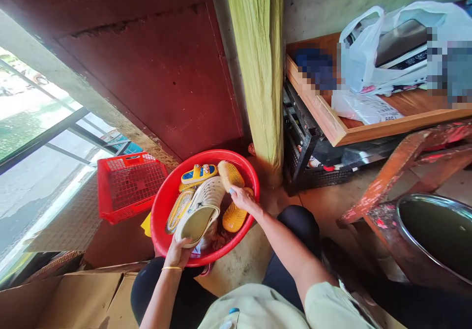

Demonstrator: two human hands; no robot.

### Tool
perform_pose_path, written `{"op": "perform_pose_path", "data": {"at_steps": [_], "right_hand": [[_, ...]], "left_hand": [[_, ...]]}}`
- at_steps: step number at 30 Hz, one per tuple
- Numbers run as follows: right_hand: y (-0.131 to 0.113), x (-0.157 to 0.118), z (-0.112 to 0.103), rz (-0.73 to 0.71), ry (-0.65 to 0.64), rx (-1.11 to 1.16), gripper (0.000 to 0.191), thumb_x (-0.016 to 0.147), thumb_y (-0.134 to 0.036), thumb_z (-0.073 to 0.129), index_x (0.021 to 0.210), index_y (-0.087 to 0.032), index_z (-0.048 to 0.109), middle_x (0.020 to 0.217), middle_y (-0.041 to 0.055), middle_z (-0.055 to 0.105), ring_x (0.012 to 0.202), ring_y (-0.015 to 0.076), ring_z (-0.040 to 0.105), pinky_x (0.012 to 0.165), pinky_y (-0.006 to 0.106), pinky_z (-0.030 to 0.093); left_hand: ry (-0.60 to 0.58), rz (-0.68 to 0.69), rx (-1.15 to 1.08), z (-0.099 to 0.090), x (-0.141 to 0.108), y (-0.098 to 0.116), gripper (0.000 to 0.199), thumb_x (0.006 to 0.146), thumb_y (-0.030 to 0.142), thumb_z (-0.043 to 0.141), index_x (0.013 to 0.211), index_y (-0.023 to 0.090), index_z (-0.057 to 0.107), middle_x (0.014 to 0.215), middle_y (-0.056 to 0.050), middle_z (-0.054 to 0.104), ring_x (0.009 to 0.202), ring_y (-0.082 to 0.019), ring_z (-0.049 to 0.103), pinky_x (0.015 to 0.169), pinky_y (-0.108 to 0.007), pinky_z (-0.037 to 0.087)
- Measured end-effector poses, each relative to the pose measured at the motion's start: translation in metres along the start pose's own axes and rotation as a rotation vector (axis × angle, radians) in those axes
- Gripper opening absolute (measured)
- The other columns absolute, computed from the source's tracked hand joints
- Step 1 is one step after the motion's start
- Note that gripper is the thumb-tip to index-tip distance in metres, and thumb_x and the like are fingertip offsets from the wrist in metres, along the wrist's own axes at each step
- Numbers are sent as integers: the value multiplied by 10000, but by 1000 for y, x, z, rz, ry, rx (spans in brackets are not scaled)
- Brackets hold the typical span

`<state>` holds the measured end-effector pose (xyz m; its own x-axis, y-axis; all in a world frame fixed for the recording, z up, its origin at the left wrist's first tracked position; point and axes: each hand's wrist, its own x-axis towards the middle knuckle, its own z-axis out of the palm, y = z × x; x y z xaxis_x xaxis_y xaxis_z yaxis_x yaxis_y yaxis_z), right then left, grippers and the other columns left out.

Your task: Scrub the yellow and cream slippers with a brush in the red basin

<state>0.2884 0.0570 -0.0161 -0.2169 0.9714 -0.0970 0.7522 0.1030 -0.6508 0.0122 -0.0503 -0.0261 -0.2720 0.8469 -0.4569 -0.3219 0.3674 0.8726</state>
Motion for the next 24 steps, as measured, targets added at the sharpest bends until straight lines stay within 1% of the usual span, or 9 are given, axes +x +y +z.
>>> {"op": "perform_pose_path", "data": {"at_steps": [3,5,10,13,15,18,20,22,24], "right_hand": [[-3,-12,2,-11,-67,30,460,986,-269,461,1418,-195,603,1282,99,715,1154,224,678,978,288,495],[-4,-18,-4,-17,-99,36,461,972,-263,481,1408,-191,613,1257,106,725,1142,239,683,972,301,494],[-14,-32,-49,-4,-141,70,416,996,-292,462,1370,-264,642,1207,57,744,1103,221,688,929,282,497],[-29,-58,-73,-12,-134,177,468,1019,-341,432,1456,-237,565,1158,66,756,1028,203,710,900,276,515],[-37,-84,-82,-56,-109,199,476,1017,-355,437,1457,-229,566,1255,76,722,1085,209,691,951,291,502],[-44,-116,-82,-104,-184,197,467,1016,-381,438,1438,-247,587,1291,67,707,1103,216,682,952,293,500],[-45,-121,-72,-116,-277,171,447,1017,-369,436,1421,-271,598,1236,52,731,1073,211,691,909,276,505],[-46,-108,-57,-96,-328,116,409,1013,-316,428,1361,-266,638,1151,50,752,1012,200,703,849,251,501],[-48,-80,-40,-25,-330,49,369,1009,-263,409,1251,-222,684,1013,60,763,869,180,714,749,226,489]], "left_hand": [[-34,-79,-72,7,-1,8,695,644,200,731,1308,291,547,1279,-71,672,1036,-274,714,858,-435,611],[-31,-57,-93,16,-4,12,643,690,222,725,1301,299,538,1296,-67,660,1056,-270,712,869,-439,610],[35,78,-115,50,-5,16,637,701,248,776,1291,263,536,1293,-97,653,1082,-273,695,829,-415,622],[106,170,-78,75,1,12,664,690,290,816,1288,244,530,1271,-107,651,1049,-251,694,777,-379,625],[111,228,-48,87,6,7,685,701,336,816,1307,234,515,1266,-112,647,1035,-240,690,779,-373,619],[98,354,35,95,13,-6,696,725,378,798,1328,195,504,1247,-123,651,1079,-244,669,908,-406,579],[78,443,110,93,15,-17,715,739,394,786,1349,175,483,1268,-133,637,1130,-258,644,1008,-431,524],[35,499,205,87,16,-29,769,743,407,780,1391,172,439,1340,-153,594,1199,-281,604,1079,-448,464],[-19,509,319,80,16,-40,840,735,407,786,1435,171,386,1411,-171,540,1273,-302,554,1116,-450,419]]}}
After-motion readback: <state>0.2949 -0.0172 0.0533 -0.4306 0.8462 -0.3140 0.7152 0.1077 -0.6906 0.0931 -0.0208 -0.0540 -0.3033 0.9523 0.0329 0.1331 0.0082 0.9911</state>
